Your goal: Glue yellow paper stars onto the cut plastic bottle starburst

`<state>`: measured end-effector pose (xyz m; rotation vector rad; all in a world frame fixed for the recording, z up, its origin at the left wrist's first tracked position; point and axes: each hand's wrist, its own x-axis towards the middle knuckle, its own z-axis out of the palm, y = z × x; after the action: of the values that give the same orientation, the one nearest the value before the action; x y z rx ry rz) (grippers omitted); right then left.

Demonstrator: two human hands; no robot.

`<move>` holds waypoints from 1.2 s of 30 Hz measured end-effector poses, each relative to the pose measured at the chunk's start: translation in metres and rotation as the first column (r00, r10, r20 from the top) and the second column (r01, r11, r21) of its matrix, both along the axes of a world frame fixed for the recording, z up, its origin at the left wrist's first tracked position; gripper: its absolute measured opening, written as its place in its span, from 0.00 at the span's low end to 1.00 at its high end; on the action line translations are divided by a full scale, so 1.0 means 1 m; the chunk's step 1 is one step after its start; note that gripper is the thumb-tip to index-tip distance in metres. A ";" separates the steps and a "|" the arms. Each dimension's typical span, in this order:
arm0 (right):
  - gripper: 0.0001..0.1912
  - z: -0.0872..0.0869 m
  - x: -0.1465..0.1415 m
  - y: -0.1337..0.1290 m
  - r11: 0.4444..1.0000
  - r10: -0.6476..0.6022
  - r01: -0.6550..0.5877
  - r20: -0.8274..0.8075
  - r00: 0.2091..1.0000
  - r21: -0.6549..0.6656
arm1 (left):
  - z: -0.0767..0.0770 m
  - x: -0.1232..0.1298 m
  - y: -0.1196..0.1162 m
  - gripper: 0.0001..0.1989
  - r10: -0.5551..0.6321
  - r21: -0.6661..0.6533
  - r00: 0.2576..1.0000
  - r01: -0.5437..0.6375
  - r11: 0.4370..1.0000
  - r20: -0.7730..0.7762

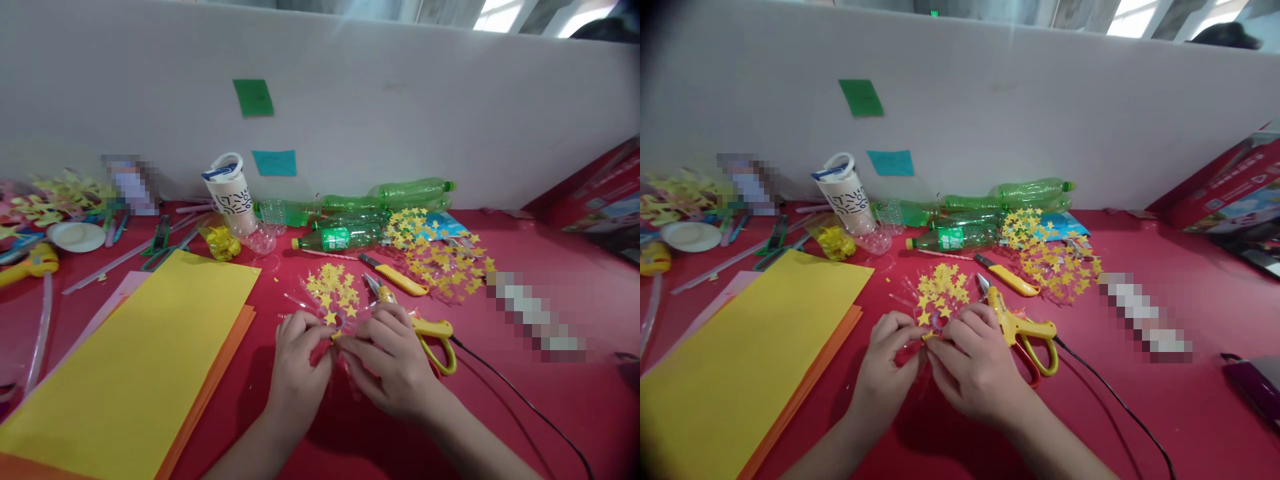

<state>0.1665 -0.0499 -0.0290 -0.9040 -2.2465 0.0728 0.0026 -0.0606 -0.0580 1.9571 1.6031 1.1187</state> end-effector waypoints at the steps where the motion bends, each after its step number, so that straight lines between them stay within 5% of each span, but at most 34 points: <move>1: 0.09 0.000 0.000 0.000 1.000 -0.013 0.013 -0.021 1.000 -0.012 | 0.001 0.000 0.000 0.06 -0.002 -0.012 1.000 0.002 1.000 0.004; 14: 0.02 0.003 -0.005 -0.001 0.933 -0.196 0.176 -0.036 0.980 -0.313 | 0.001 0.006 -0.001 0.09 -0.018 -0.071 1.000 0.018 0.997 -0.001; 32: 0.08 -0.006 -0.003 0.005 0.792 -0.295 0.077 -0.269 0.917 -0.605 | -0.001 0.007 0.000 0.04 -0.057 0.020 0.994 0.059 0.998 -0.093; 36: 0.04 0.000 0.001 0.002 0.866 -0.261 0.144 -0.187 0.947 -0.478 | -0.002 0.006 0.000 0.03 -0.047 0.057 0.992 0.054 0.997 -0.121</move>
<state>0.1674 -0.0474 -0.0289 -1.3012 -1.9152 0.6115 0.0091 -0.0605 -0.0597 2.1282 1.5864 1.0604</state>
